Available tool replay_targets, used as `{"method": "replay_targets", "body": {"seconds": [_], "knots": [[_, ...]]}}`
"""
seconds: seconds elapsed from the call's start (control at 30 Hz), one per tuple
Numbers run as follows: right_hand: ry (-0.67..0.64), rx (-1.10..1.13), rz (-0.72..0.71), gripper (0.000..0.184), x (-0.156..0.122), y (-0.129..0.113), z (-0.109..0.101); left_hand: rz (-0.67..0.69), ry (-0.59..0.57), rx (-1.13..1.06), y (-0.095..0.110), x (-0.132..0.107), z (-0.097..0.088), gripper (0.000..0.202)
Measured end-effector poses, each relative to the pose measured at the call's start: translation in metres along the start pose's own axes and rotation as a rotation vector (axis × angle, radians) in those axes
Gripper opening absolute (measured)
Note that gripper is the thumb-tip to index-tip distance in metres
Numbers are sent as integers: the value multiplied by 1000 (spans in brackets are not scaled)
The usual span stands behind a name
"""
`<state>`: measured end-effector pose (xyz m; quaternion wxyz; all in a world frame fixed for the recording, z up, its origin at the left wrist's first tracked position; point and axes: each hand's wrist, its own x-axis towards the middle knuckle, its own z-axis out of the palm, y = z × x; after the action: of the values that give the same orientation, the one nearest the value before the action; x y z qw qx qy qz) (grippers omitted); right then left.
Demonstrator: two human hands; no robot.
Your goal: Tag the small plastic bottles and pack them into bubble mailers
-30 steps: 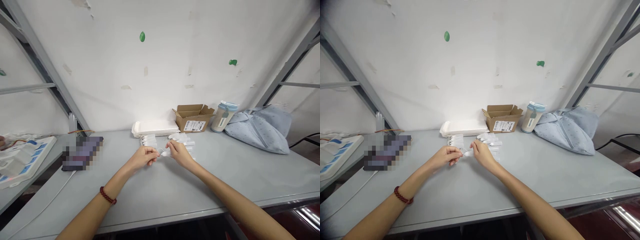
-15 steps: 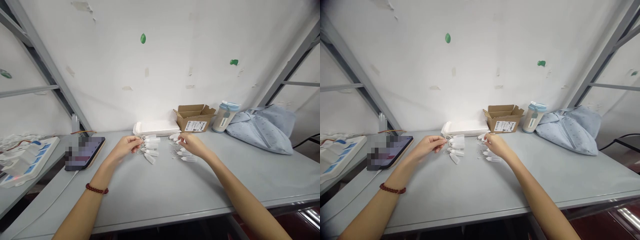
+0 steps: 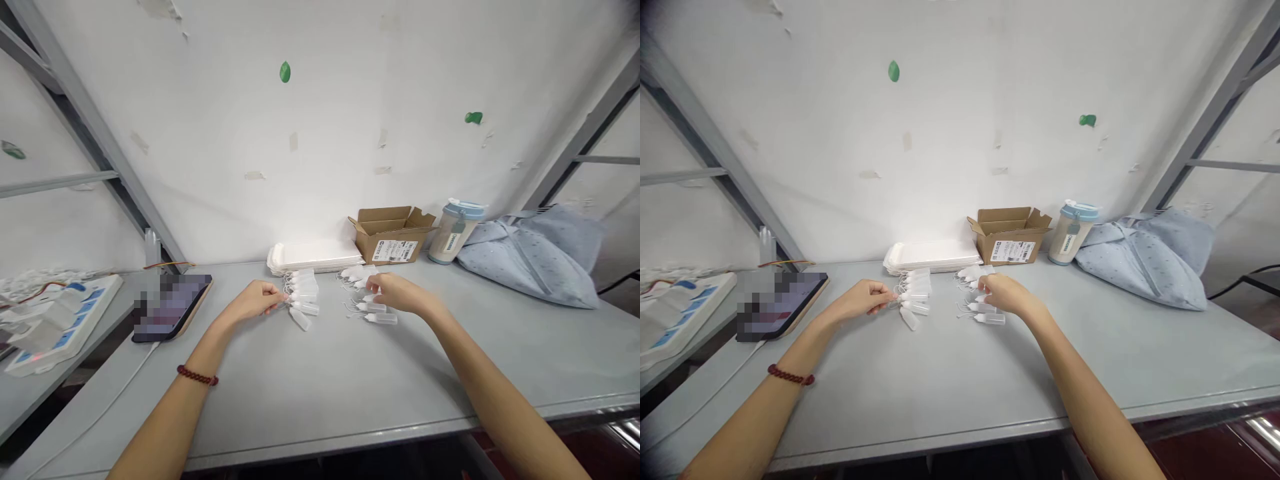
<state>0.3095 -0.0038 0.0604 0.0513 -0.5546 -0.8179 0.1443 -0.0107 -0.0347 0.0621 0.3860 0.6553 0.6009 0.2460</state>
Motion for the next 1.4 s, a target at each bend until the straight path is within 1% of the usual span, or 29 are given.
{"method": "replay_targets", "body": {"seconds": [0.1,0.23,0.33,0.5,0.7,0.77,0.93,1.03,1.13,1.23,1.33,1.4], "knots": [[-33,-6,12,23,0,-2,-2,-11,12,15,0,0,0,35],[-26,0,13,23,-1,-2,-3,-12,35,15,5,-2,2,39],[-25,-13,14,24,0,-1,-3,-5,57,5,9,-2,4,39],[-64,-8,35,24,1,-1,-1,16,94,-37,9,-1,7,37],[-39,-4,27,21,2,-6,4,44,107,-77,12,-2,12,36],[14,1,-22,21,3,-8,8,53,119,-91,15,-3,13,35],[264,23,-231,24,7,-18,19,74,140,-106,18,-5,14,33],[328,48,-318,23,7,-28,25,104,120,-120,19,-5,19,32],[343,109,-390,22,4,-39,27,110,91,-142,21,-5,28,26],[296,244,-441,22,1,-48,26,163,44,-129,25,-7,38,28],[234,401,-418,22,-2,-55,26,211,-15,-109,28,-10,45,35],[214,487,-387,22,-3,-57,26,206,-54,-111,28,-11,49,35]]}}
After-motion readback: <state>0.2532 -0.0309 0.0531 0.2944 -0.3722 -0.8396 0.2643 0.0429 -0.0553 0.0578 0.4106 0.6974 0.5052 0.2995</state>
